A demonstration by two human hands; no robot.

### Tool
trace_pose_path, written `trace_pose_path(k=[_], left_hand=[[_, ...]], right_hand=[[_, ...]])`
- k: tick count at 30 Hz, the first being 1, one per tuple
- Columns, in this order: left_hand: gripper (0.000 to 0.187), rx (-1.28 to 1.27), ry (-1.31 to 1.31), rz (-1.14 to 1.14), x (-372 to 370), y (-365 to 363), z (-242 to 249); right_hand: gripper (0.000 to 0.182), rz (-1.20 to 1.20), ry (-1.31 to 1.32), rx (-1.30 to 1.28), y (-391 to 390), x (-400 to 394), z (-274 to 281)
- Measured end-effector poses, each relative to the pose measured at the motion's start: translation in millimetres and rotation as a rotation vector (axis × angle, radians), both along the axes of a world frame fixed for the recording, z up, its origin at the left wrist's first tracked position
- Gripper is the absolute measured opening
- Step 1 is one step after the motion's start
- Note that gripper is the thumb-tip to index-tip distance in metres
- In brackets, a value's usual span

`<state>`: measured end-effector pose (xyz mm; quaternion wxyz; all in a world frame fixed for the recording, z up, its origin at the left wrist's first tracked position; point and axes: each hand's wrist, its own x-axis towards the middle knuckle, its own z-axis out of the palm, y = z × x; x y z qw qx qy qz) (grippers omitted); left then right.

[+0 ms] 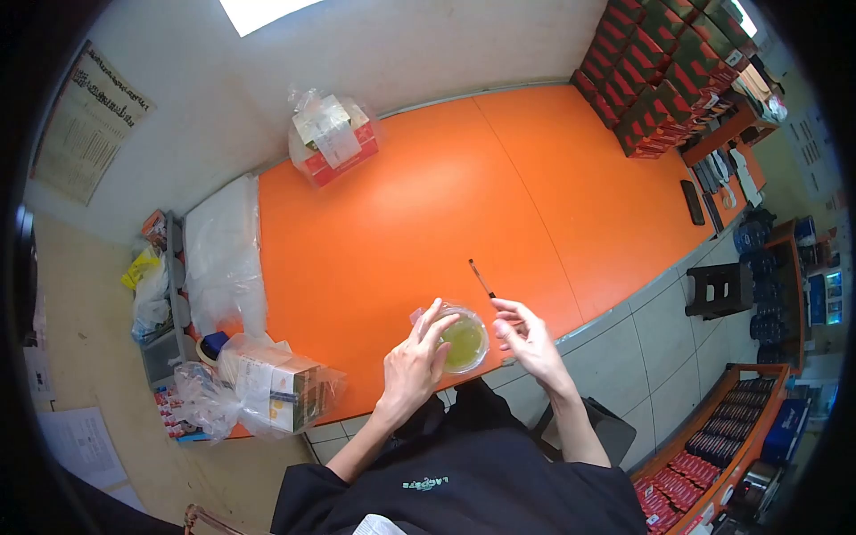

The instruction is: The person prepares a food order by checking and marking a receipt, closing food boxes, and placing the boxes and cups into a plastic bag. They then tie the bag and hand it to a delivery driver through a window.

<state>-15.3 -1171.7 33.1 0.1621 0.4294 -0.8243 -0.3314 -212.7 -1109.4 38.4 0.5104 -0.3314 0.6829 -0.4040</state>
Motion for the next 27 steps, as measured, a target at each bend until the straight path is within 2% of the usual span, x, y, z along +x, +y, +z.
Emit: trace_pose_path(k=[3,7,10,11,13,14,16,19,20,23,24,25,27], left_hand=[[0.043,-0.025,-0.010,-0.029,1,4,-3],[0.066,-0.171,-0.120,0.040,-10,12,8],[0.082,-0.246,-0.186,0.049,-17,19,4],[0.082,-0.243,-0.196,0.060,-19,19,4],[0.082,-0.256,-0.214,0.076,-21,16,5],[0.081,-0.201,-0.233,0.045,-21,15,9],[0.077,-0.251,-0.142,0.033,-20,12,9],[0.062,-0.192,0.022,-0.022,-14,7,10],[0.055,-0.157,0.084,-0.052,-12,1,12],[0.042,0.268,0.276,-0.090,6,-25,45],[0.044,0.152,0.289,-0.091,8,-27,53],[0.042,0.060,0.253,-0.007,9,-27,54],[0.039,-0.128,0.179,0.163,8,-27,57]], right_hand=[[0.035,0.089,-0.342,0.059,6,0,-40],[0.018,-0.017,-0.370,-0.030,3,4,-56],[0.009,0.021,0.331,-0.073,-8,11,-5],[0.012,0.021,0.436,-0.195,-12,9,11],[0.017,0.221,0.720,-0.363,-12,-1,-1],[0.018,0.297,0.807,-0.339,-11,-4,0],[0.021,0.473,0.976,-0.280,-5,-9,7],[0.021,0.793,1.026,-0.403,-6,-18,22],[0.019,0.832,1.060,-0.416,-6,-21,17],[0.019,1.017,1.066,-0.608,-18,-35,17],[0.016,0.926,1.131,-0.673,-20,-36,16],[0.015,0.834,1.031,-0.737,-23,-39,15],[0.013,0.830,0.901,-0.771,-28,-46,21]])
